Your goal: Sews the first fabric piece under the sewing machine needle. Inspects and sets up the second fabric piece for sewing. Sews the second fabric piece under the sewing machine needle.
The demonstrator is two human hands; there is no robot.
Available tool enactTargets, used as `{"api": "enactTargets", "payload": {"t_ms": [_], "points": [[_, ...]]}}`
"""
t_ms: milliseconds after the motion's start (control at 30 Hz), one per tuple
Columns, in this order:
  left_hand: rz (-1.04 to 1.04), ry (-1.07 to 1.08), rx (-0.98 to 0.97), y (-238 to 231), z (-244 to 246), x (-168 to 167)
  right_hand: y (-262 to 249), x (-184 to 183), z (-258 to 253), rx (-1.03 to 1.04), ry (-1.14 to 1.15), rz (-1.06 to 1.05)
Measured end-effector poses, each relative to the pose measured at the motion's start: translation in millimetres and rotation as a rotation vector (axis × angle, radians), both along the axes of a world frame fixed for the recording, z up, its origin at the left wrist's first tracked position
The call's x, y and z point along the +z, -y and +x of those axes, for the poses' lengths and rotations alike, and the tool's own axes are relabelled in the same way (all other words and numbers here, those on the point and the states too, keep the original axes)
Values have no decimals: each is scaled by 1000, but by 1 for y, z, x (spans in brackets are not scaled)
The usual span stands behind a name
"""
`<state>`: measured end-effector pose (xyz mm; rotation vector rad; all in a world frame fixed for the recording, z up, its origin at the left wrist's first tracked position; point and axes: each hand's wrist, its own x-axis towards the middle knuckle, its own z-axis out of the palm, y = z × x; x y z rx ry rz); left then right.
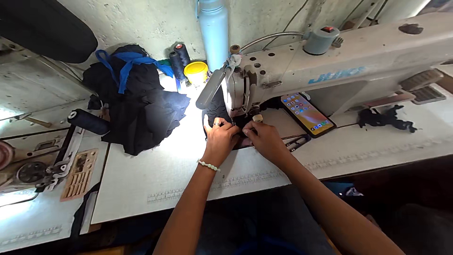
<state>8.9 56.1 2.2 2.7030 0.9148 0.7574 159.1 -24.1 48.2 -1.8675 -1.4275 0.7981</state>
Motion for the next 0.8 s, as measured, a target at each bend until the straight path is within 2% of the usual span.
{"api": "enactTargets", "payload": {"t_ms": [167, 333, 467, 600, 733, 800], "points": [[-95, 8, -113, -10, -13, 5, 11, -11, -5, -68, -170, -11], [-12, -5, -138, -6, -18, -2, 30, -33, -22, -10, 110, 92], [91, -22, -67, 13, -23, -13, 38, -51, -35, -8, 398, 283], [105, -33, -29, 24, -27, -18, 27, -41, -15, 123, 398, 352], [83, -34, -57, 21, -30, -18, -2, -53, 1, 255, 343, 491], [52, -48, -75, 19, -33, -18, -11, -65, 11, 309, 443, 530]]}}
